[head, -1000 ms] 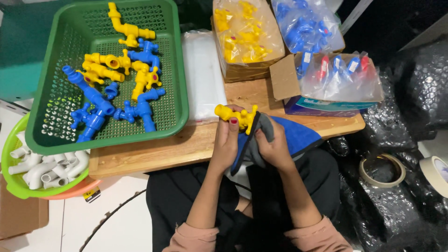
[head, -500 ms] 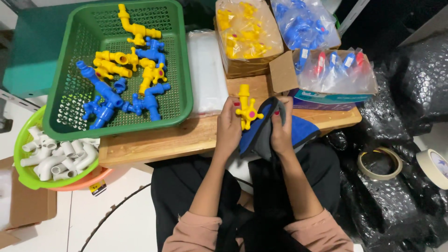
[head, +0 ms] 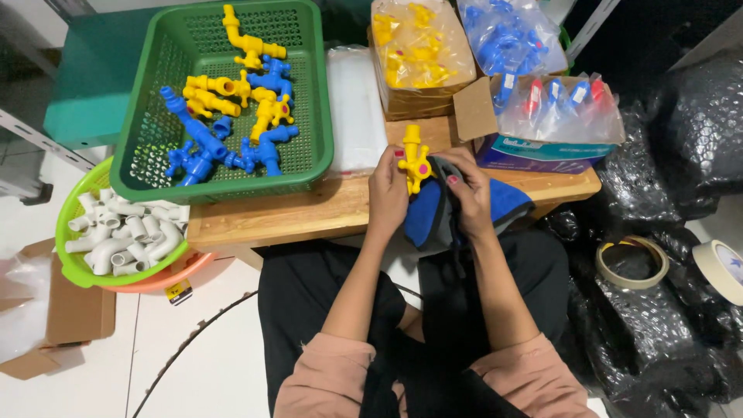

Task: The person wipes a yellow plastic faucet with a cloth and places it into a small plastic bag.

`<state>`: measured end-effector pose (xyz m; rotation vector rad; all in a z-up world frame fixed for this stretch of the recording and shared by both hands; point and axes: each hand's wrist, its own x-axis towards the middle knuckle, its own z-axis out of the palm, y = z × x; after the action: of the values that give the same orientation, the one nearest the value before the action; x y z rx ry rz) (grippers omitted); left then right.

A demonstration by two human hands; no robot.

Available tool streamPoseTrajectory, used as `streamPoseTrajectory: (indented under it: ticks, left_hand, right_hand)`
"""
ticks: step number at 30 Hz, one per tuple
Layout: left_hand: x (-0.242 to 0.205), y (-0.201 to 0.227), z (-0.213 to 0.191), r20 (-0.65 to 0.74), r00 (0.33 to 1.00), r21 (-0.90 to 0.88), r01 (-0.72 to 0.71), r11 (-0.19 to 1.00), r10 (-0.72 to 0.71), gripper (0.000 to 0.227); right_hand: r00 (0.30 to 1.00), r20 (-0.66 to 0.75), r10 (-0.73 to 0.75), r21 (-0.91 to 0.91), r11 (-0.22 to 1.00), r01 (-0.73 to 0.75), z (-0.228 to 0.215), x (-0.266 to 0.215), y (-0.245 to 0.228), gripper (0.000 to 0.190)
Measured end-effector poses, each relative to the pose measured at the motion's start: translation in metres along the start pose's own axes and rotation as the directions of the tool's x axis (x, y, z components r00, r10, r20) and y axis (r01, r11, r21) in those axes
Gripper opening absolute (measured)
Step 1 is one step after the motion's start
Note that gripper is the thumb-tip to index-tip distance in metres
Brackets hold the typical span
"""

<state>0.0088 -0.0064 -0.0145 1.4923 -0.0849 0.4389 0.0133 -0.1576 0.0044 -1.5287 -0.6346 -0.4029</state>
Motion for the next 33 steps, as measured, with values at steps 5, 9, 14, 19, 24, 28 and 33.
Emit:
streamPoseTrajectory:
  ticks: [5, 9, 14, 19, 24, 28, 33]
  left_hand:
    - [0.002, -0.004, 0.001, -0.011, 1.000, 0.011, 0.010, 1.000, -0.010, 0.037]
    - [-0.001, 0.005, 0.002, -0.023, 0.999, -0.017, 0.023, 1.000, -0.024, 0.041]
    - [-0.003, 0.009, 0.004, -0.039, 0.999, 0.033, 0.026, 0.999, -0.025, 0.039]
    - [-0.004, 0.020, 0.006, -0.027, 0.999, 0.129, 0.031, 0.991, -0.028, 0.034]
    - [-0.009, 0.033, 0.006, -0.013, 0.999, 0.160, 0.050, 0.986, -0.049, 0.028]
    - [-0.009, 0.026, 0.005, -0.008, 0.998, 0.144, 0.056, 0.988, -0.055, 0.030]
    - [-0.006, 0.015, 0.005, -0.023, 0.997, 0.147, 0.071, 0.987, -0.068, 0.029]
  right_hand:
    - [0.998, 0.059, 0.004, 0.025, 1.000, -0.005, -0.003, -0.001, 0.008, 0.047]
    - [0.997, 0.075, 0.031, 0.020, 0.999, -0.033, -0.006, -0.001, 0.007, 0.045]
    - [0.998, 0.057, 0.025, -0.048, 0.999, -0.022, -0.008, -0.004, 0.021, 0.030]
    - [0.999, 0.049, 0.021, -0.106, 0.994, -0.015, -0.005, -0.007, 0.018, 0.017]
    - [0.997, 0.039, 0.061, -0.118, 0.991, -0.056, -0.012, -0.011, 0.036, 0.025]
    - [0.995, 0.031, 0.100, -0.108, 0.990, -0.096, -0.003, -0.005, 0.022, 0.040]
    - [0.991, -0.088, 0.104, -0.094, 0.989, -0.112, -0.009, -0.013, 0.048, 0.035]
